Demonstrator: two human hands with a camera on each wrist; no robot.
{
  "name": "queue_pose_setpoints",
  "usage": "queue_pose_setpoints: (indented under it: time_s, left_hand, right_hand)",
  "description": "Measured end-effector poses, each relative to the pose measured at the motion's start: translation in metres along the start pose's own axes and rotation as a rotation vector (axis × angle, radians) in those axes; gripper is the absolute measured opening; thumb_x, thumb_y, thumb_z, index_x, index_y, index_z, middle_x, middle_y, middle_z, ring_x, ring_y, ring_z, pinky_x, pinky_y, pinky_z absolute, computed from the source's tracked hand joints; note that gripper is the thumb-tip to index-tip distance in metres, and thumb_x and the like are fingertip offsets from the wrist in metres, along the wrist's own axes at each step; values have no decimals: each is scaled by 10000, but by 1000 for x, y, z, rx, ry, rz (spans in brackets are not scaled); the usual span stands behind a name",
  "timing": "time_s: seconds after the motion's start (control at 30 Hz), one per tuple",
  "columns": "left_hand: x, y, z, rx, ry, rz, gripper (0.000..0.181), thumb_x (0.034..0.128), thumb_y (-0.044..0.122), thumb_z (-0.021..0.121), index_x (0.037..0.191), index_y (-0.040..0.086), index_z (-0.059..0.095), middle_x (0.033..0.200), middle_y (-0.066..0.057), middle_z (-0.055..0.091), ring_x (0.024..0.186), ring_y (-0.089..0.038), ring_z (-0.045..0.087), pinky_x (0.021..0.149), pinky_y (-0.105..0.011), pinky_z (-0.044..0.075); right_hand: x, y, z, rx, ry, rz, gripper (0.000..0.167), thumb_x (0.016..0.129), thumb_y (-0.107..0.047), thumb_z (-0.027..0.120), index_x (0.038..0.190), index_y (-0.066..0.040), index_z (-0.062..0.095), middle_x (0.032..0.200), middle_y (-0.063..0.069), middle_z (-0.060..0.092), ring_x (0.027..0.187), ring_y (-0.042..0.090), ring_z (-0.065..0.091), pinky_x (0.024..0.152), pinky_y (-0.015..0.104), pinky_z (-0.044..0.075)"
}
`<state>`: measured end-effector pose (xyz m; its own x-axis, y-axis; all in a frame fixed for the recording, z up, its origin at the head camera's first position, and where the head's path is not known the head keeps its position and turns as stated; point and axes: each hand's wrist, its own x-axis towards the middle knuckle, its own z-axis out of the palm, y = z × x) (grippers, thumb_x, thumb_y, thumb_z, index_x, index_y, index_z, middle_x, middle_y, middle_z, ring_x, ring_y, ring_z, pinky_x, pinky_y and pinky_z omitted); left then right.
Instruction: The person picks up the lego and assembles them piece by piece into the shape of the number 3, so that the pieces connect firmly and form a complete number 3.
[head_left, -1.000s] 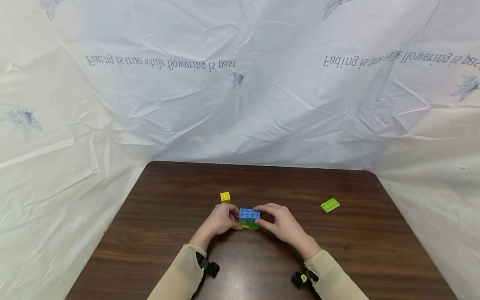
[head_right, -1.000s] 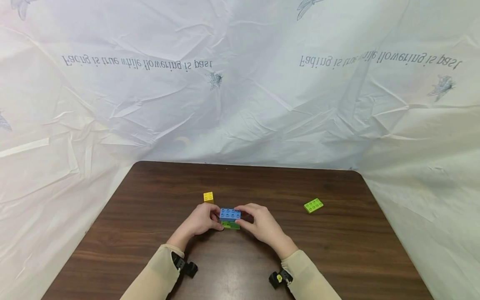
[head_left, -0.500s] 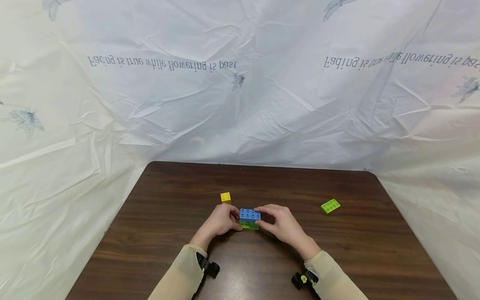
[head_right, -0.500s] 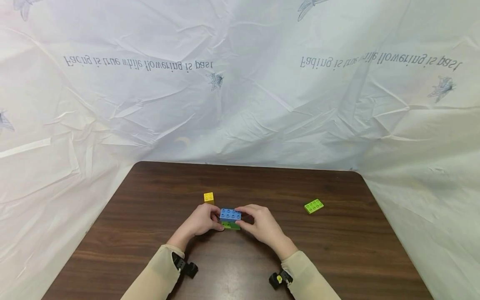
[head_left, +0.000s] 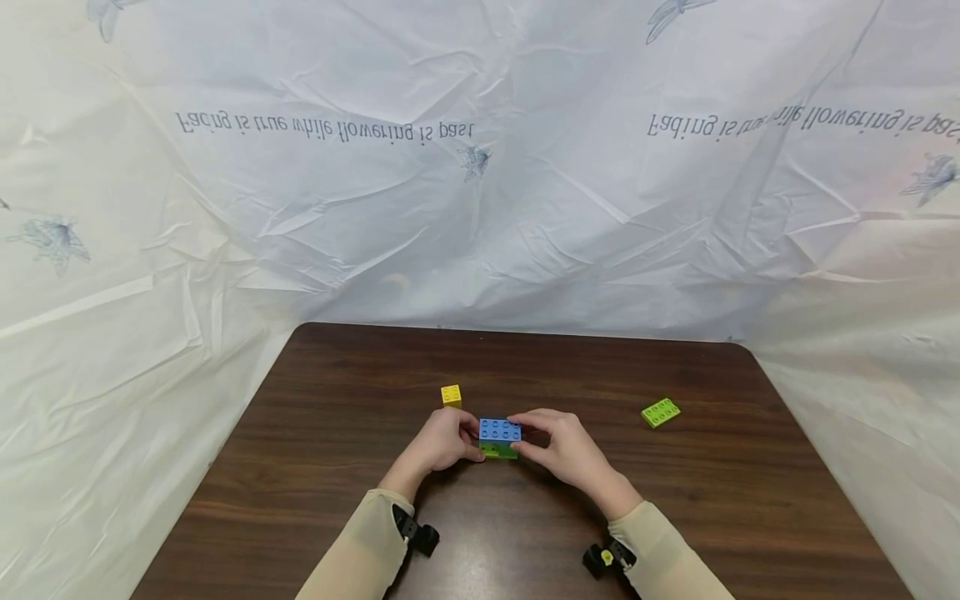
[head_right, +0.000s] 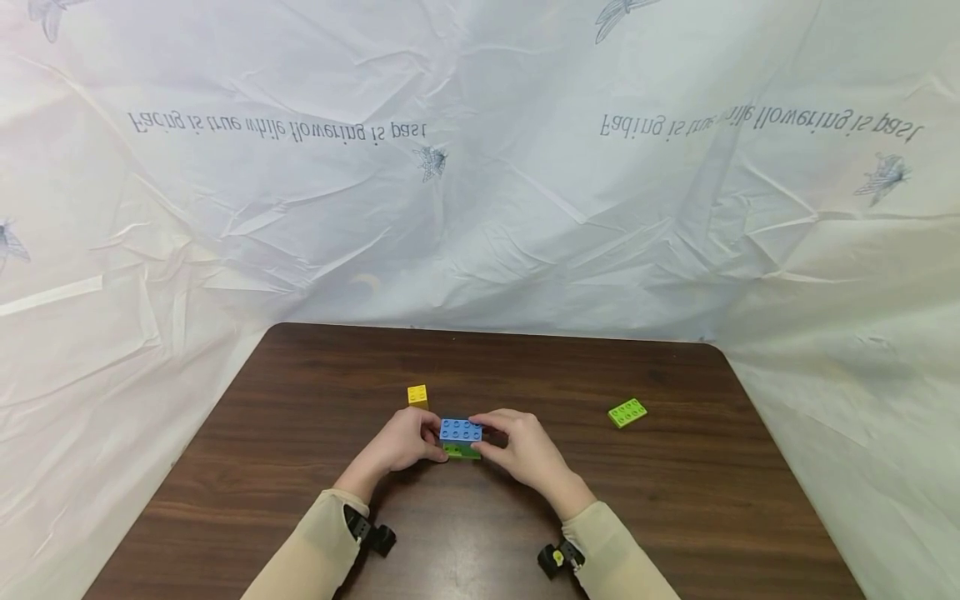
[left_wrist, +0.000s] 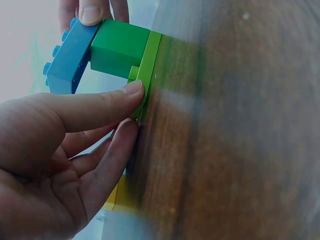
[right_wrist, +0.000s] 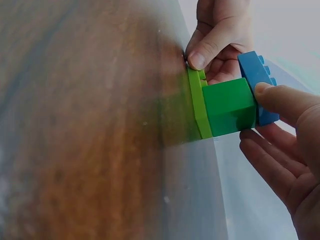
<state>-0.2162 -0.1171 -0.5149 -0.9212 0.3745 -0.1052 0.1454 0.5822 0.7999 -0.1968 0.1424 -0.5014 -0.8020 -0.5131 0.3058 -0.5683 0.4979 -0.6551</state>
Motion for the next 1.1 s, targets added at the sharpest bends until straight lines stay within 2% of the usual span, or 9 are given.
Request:
queue_pose_setpoints:
  time_s: [0.4,0.53,0.77,0.9,1.1]
  left_hand:
    - [-1,-1,0,-13,3,-4,274,791,50,958,1004,53,787,819,24,692,705,-142,621,664,-317,541]
    - [-1,-1,0,-17,6,-7,272,790,48,958,1000,52,787,818,24,690,701,-144,613,661,-314,538]
    - [-2,1,1,-15,3,-5,270,789,42,957,1000,51,788,810,27,686,702,-141,611,664,-311,538]
    - [-1,1,1,-12,2,-7,272,789,38,956,1002,49,788,808,26,685,700,-143,609,662,-312,536]
    - [-1,2,0,-19,0,-15,274,791,32,952,1010,47,787,814,17,684,701,-150,603,658,-315,531]
  right_hand:
    - [0,1,4,28,2,35,364,963,-173,840,1316,-135,764,1238,31,748,1020,153,757,838,300,618]
    - [-1,3,6,101,6,104,385,952,-181,852,1318,-123,747,1216,26,750,1021,162,757,847,318,621]
    - [-2,6,6,236,4,233,305,937,-203,869,1213,-143,754,1143,20,751,1023,186,758,852,300,615]
    - [-2,5,5,243,8,267,305,927,-209,878,1205,-157,766,1149,28,753,1015,170,762,840,300,617]
    - [0,0,4,175,14,278,299,925,-206,880,1206,-171,780,1133,-8,765,992,115,757,820,287,617]
